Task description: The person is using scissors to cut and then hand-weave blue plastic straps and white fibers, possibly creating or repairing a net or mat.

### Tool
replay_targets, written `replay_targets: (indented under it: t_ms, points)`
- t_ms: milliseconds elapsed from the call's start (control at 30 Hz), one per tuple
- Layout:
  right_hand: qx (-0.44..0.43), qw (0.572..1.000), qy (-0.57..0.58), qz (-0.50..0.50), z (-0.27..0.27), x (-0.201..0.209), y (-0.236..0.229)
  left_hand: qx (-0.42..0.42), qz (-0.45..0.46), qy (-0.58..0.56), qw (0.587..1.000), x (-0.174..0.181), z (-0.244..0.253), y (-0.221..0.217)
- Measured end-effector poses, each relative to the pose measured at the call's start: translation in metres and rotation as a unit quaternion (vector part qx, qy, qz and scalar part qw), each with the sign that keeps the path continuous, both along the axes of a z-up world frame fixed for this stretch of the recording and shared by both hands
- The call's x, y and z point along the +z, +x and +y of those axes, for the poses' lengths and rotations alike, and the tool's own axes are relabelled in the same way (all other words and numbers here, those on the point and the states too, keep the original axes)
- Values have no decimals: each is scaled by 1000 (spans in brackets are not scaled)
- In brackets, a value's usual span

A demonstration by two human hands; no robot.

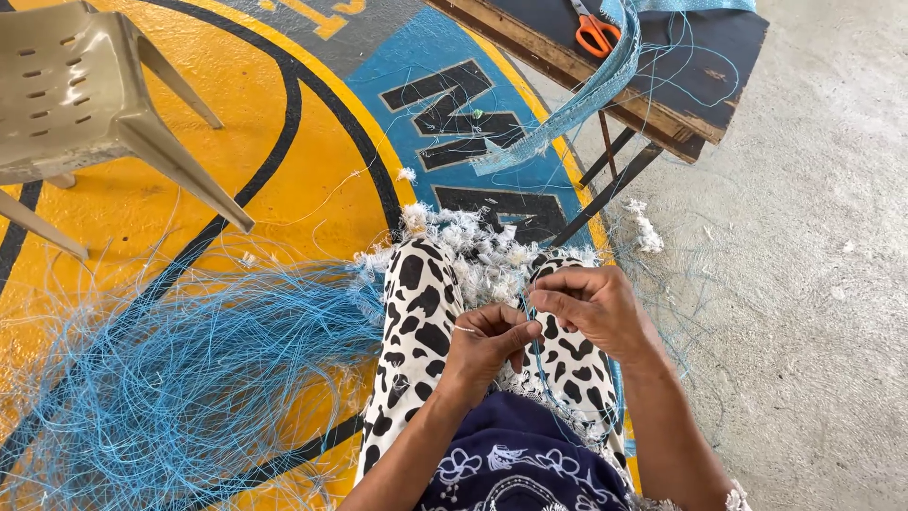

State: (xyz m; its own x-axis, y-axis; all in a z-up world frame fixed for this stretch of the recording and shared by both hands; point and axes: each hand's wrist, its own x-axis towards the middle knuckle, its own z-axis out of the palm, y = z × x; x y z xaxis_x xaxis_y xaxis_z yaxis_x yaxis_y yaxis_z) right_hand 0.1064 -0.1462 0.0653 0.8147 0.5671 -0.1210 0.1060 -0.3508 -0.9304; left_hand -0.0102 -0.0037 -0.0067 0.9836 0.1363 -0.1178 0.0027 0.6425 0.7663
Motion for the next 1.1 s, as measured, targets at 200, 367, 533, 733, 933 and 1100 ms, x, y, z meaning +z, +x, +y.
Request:
replay_targets:
  t_ms: [200,367,533,733,933,1100]
  points:
    - [35,996,-66,-38,0,5,-1,-4,11,24,1000,-8,-5,1]
    - [-2,997,-41,-59,1,-1,0,-12,13,11,1000,-12,-9,1]
    - [31,997,-54,-42,3,7,-3,-14,14,12,1000,-14,-8,0]
    - [14,995,-62,-75,4,7,-4,-10,10,4,1000,-10,-8,-2]
    - [0,999,2,-53,5,-3,1,-29,-2,2,1000,-11,-9,-2]
    - [-1,997,-55,-51,1,4,1,-31,-13,-8,999,-10,-11,-2]
